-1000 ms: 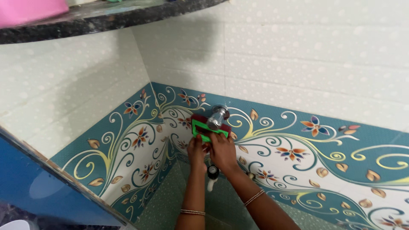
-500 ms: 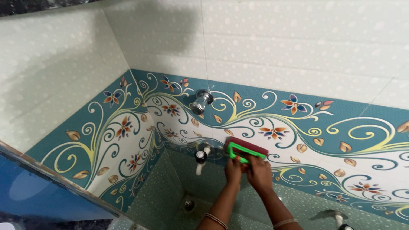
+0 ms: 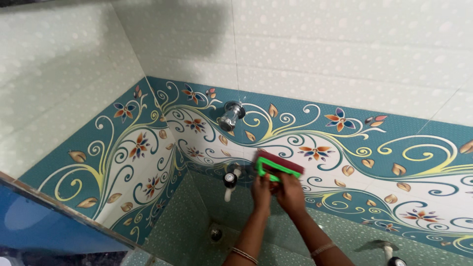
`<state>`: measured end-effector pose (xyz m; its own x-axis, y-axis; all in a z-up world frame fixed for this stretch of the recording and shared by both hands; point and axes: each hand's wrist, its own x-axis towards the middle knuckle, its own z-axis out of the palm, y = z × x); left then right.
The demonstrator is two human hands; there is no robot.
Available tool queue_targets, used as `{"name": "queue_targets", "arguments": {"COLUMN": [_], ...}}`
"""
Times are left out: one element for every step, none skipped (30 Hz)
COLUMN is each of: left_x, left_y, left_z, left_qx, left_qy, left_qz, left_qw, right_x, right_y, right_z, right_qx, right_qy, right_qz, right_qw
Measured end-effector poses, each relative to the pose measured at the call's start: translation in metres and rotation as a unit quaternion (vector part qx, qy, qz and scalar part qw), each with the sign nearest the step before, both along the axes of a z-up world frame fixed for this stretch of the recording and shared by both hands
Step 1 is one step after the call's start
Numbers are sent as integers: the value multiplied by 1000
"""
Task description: The person scrubs the patterned tiles on a bathroom wall using a green sponge and pours water over the surface with a pink plastic mug.
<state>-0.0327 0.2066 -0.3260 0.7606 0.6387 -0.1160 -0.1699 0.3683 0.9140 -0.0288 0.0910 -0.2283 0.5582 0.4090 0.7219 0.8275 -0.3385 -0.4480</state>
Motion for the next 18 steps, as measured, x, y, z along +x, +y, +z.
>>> {"name": "queue_targets", "arguments": {"left_x": [-4,-8,-8,-3,-1,-1,-1,0,1,2,3,4,4,6,6,7,7,8], "left_y": [17,32,47,62,73,82,89,91,89,84,79,70,57,44,27,8,-11,-33], "left_z": [1,0,0,-1,-2,-6,-8,-12,-14,-17,-19,-22,-24,-26,-28,-29,-31,-32], "left_qx": [-15,-31,-28,-39,-51,-50,-47,-45,-45,-32,-19,-20,-3,14,-4,-21,18,56], "left_qy": [8,16,16,-19,-54,-54,-31,-6,-4,-9,-14,-13,-11,-10,-2,6,12,15], "left_qz": [24,47,47,80,112,111,111,107,104,111,118,113,113,114,91,68,55,42], "left_qw": [1000,998,998,996,991,991,992,993,994,993,993,993,993,993,996,997,998,997], "right_x": [-1,-1,-2,-4,-6,-5,-4,-3,-3,-1,1,3,5,8,11,14,15,16], "right_y": [16,32,48,61,72,81,86,84,81,77,70,62,51,39,21,3,-15,-37], "right_z": [5,11,16,20,23,25,26,25,23,20,17,13,9,3,-3,-10,-19,-28], "right_qx": [-10,-20,-23,-26,-24,-49,-74,-73,-86,-99,-100,-99,-100,-99,-101,-103,-98,-95], "right_qy": [10,20,4,-11,-11,-6,-1,1,-8,-15,-13,-27,-41,-39,-24,-8,9,24], "right_qz": [19,37,50,62,62,57,52,49,38,26,21,15,9,5,9,13,2,-12], "right_qw": [1000,999,998,998,998,997,996,996,996,995,995,995,994,994,995,995,995,995]}}
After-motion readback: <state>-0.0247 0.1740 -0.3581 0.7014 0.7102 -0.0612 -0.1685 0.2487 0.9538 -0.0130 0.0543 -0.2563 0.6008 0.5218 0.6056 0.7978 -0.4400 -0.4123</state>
